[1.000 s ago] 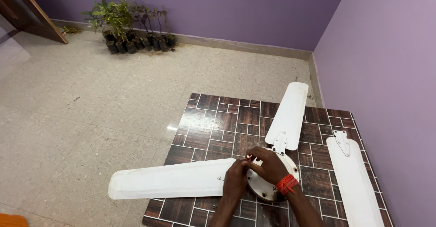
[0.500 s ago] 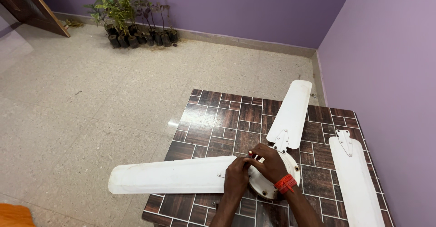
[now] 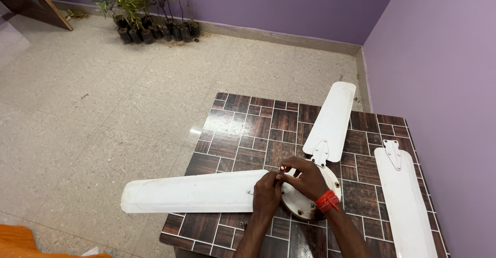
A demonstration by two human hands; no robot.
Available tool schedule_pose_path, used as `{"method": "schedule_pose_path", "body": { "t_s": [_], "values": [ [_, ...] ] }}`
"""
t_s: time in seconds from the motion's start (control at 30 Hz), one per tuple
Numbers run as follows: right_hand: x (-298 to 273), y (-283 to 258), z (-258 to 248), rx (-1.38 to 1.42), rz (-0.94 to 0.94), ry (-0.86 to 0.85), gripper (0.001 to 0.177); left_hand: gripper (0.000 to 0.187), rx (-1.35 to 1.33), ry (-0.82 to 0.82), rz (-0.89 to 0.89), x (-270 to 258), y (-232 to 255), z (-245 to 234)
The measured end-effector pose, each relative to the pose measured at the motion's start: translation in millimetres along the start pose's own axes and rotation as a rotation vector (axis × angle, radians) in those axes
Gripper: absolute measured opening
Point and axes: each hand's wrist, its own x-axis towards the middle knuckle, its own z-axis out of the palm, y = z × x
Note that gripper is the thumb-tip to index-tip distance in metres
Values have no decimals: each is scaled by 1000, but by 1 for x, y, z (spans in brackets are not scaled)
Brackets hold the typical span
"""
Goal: The person uses a screwdriver to loosen and remove screws from the central hub of a ceiling fan, detaching one fan blade. The fan is placed on a tiled table during the process.
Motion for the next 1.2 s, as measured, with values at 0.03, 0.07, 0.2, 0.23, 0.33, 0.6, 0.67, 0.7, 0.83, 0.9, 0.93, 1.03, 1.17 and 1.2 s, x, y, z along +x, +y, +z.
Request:
{"method": "schedule_pose_path", "body": {
  "t_s": [0.03, 0.07, 0.2, 0.23, 0.33, 0.6, 0.67, 0.7, 0.83, 0.9, 0.93, 1.03, 1.17, 1.2],
  "values": [
    [0, 1, 0, 12, 19, 1, 36, 7, 2, 1, -3, -1, -1, 1],
    [0, 3, 1, 26, 36, 2, 35, 7, 5, 2, -4, -1, -1, 1],
    [-2, 6, 2, 85, 80, 42, 36, 10, 5, 1, -3, 1, -1, 1],
    [-1, 6, 3, 81, 85, 41, 39, 10, 3, -2, -8, 1, -1, 1],
    [-1, 9, 2, 72, 97, 43, 42, 10, 5, -12, -13, 2, 0, 2],
    [-1, 11, 0, 148, 94, 9, 26, 9, -2, -5, -11, 1, -3, 3],
    [-1, 11, -1, 120, 81, -9, 26, 9, 6, -21, -25, 2, -4, 4],
    [-1, 10, -2, 106, 74, -17, 26, 9, 10, -30, -31, 2, -5, 5],
    [0, 7, -1, 43, 47, 7, 30, 11, 75, -28, -7, 2, -7, 7],
    [-1, 5, 0, 13, 76, 23, 32, 14, 105, -36, -18, 2, -6, 8],
    [-1, 3, 1, 11, 46, 55, 32, 13, 87, -36, -12, 2, -5, 8],
    [-2, -1, 2, 4, -9, 108, 32, 11, 43, -35, -5, 2, -2, 6],
    [-3, -5, -2, -2, 4, 79, 29, 11, 29, -65, -35, 5, 5, -2],
    [-5, -6, -2, 0, 11, 72, 28, 12, 31, -84, -51, 5, 7, -5]
  ]
}}
